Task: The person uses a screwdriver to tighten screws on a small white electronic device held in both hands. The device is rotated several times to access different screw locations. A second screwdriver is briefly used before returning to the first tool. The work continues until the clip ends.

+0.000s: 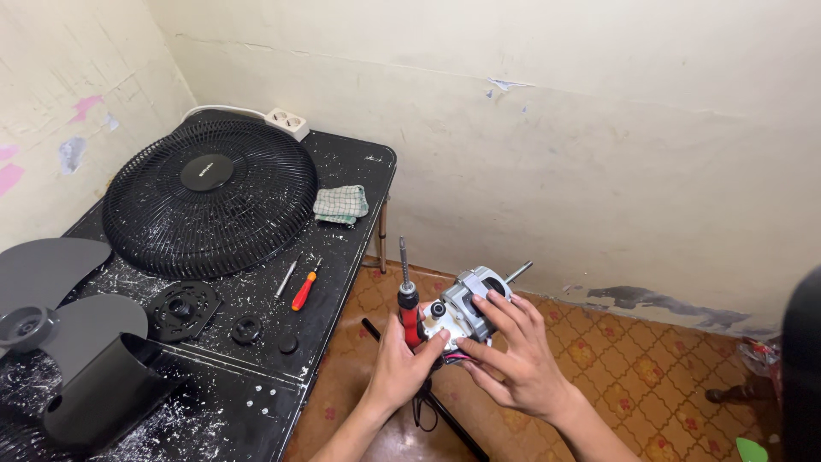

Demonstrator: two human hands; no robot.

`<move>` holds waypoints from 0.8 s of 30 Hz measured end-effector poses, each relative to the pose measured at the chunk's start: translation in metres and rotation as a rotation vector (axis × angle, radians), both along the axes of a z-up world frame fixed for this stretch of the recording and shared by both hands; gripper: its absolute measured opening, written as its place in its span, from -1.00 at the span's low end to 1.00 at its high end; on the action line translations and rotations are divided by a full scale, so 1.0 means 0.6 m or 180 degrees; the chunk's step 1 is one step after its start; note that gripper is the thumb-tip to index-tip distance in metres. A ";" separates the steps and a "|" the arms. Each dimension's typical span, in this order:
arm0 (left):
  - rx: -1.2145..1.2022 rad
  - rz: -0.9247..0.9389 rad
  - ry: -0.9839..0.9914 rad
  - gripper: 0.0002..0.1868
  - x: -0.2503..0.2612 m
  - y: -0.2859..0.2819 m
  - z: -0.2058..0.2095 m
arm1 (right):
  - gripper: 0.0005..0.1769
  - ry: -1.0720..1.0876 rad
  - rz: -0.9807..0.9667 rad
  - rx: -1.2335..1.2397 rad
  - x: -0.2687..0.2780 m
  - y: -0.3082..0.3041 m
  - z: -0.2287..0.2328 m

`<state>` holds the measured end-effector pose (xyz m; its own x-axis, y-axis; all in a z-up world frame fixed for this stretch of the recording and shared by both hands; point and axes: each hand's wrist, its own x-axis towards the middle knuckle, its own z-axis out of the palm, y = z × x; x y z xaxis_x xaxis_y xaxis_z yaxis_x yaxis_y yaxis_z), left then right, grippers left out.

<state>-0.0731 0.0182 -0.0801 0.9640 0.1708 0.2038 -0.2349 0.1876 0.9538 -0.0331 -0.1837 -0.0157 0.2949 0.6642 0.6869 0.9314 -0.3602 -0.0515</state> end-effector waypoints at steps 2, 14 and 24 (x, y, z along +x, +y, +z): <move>0.0023 0.0058 -0.0080 -0.49 0.004 0.001 -0.005 | -0.52 0.0220 0.0085 0.0042 0.001 0.000 0.007; 0.0709 -0.0019 0.0293 -0.30 0.036 0.016 0.003 | -0.40 0.0671 -0.0268 -0.0613 0.070 0.093 0.088; 0.1061 0.0377 -0.0303 0.10 0.052 0.022 0.032 | -0.70 0.2418 0.0333 0.0739 0.108 0.125 0.075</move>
